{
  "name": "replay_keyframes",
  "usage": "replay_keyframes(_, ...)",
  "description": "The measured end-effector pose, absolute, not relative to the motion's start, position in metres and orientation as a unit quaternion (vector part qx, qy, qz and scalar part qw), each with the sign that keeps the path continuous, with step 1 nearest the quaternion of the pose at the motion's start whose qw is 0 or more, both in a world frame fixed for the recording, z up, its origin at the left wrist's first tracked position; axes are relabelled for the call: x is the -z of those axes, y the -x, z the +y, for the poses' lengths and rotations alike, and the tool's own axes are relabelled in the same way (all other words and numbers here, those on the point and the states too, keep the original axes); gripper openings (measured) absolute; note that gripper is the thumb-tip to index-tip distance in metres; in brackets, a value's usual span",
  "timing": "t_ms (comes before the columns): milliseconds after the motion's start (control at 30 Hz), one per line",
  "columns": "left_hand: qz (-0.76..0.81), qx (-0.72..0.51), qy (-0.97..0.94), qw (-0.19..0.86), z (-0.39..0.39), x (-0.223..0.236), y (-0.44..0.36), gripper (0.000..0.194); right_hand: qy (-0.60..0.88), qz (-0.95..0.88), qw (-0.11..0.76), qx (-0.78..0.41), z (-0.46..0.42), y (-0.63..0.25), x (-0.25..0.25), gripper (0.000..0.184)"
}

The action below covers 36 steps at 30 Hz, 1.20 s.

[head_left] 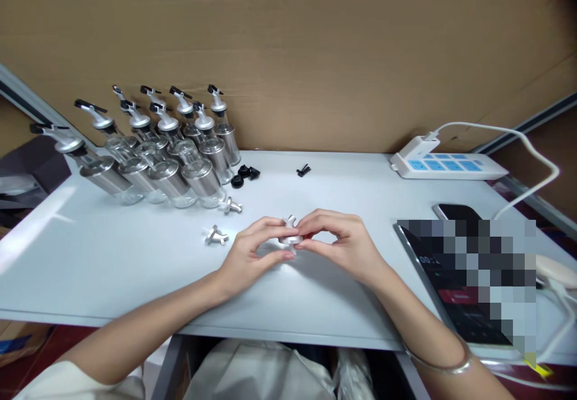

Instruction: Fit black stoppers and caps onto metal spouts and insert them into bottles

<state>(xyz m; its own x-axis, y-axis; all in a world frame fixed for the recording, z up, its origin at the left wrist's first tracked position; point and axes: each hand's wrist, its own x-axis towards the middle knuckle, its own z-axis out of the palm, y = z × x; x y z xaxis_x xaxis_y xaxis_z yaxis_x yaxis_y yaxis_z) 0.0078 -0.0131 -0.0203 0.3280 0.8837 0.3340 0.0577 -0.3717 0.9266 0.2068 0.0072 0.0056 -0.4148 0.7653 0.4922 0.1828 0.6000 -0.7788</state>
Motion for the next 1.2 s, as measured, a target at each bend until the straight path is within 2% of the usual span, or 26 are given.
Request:
replay_keyframes(233,0.329,-0.469,-0.713,0.406,-0.011,0.018,-0.006,0.021,0.305,-0.769,0.413,-0.380,0.009,-0.212,-0.014,0.016)
replay_keyframes(333,0.348,-0.460,-0.707,0.410,-0.013,0.018,-0.007,0.018,0.387,-0.719,0.444,-0.369,0.018,-0.220,-0.024,0.017)
replay_keyframes(433,0.368,-0.453,-0.695,0.419,-0.014,0.018,-0.009,0.018,0.465,-0.701,0.446,-0.306,0.031,-0.228,-0.029,0.015)
replay_keyframes(633,0.375,-0.445,-0.679,0.447,-0.016,0.016,-0.010,0.017,0.499,-0.778,0.347,-0.156,0.045,-0.244,-0.014,0.014)
replay_keyframes(867,0.358,-0.469,-0.661,0.464,-0.015,0.022,-0.012,0.033,0.465,-0.843,0.205,-0.177,0.048,-0.261,0.002,0.017)
replay_keyframes(1200,0.358,-0.461,-0.667,0.463,-0.016,0.023,-0.012,0.027,0.462,-0.855,0.179,-0.154,0.051,-0.267,0.018,0.019)
